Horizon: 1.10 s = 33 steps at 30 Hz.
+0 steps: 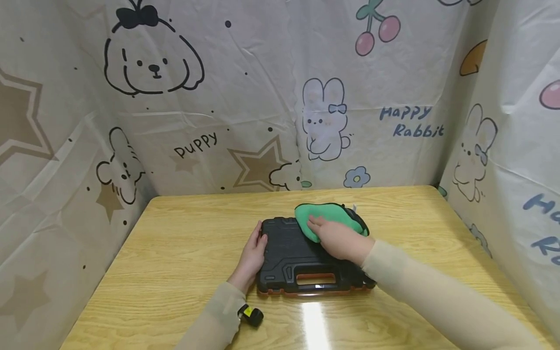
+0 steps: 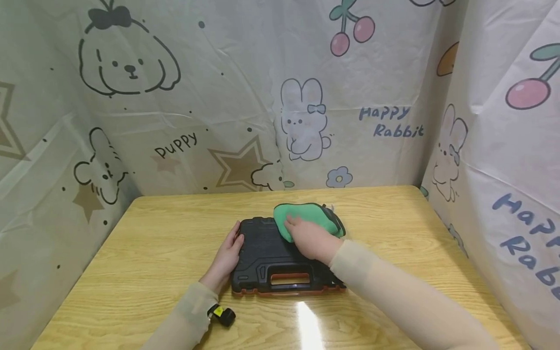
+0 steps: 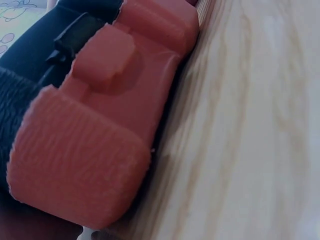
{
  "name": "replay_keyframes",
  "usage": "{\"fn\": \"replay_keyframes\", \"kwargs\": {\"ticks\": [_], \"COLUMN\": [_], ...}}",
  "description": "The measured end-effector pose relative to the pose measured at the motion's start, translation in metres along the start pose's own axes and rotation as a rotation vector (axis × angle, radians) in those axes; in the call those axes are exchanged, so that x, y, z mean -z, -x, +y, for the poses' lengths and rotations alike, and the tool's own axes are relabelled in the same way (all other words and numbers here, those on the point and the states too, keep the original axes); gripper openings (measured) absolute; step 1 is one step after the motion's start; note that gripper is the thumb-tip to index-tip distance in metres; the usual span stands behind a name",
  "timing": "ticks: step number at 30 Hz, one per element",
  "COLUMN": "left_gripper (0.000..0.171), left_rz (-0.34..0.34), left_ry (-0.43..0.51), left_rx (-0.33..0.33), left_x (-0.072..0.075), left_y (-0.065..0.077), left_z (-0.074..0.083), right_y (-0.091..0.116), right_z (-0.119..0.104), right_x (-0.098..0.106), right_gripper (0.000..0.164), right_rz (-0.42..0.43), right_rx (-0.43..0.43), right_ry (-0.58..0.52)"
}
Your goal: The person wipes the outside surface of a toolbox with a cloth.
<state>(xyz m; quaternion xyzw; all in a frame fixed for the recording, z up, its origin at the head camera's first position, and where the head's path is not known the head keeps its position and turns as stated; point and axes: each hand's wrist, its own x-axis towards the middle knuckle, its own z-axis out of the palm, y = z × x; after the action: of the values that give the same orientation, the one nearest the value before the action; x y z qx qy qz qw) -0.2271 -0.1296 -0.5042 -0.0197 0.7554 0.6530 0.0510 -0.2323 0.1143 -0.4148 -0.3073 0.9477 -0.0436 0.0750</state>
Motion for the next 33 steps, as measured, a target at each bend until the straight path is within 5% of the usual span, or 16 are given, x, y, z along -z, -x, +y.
{"fn": "replay_keyframes", "kwargs": {"ticks": [16,33], "left_gripper": [0.058,0.058], "left_rz": [-0.003,0.004], "left_ry": [0.020,0.016], "left_rx": [0.023,0.014], "left_x": [0.001,0.002], "left_y": [-0.002,-0.001], "left_z": [-0.002,-0.002], "right_y": [0.062,0.097], "right_z": [-0.028,-0.031], "right_x": [-0.003,-0.008], "right_gripper": [0.052,0.060], "right_rz": [-0.026,-0.051], "right_rx": [0.088,0.138], "right_ry": [0.019,-0.046]}}
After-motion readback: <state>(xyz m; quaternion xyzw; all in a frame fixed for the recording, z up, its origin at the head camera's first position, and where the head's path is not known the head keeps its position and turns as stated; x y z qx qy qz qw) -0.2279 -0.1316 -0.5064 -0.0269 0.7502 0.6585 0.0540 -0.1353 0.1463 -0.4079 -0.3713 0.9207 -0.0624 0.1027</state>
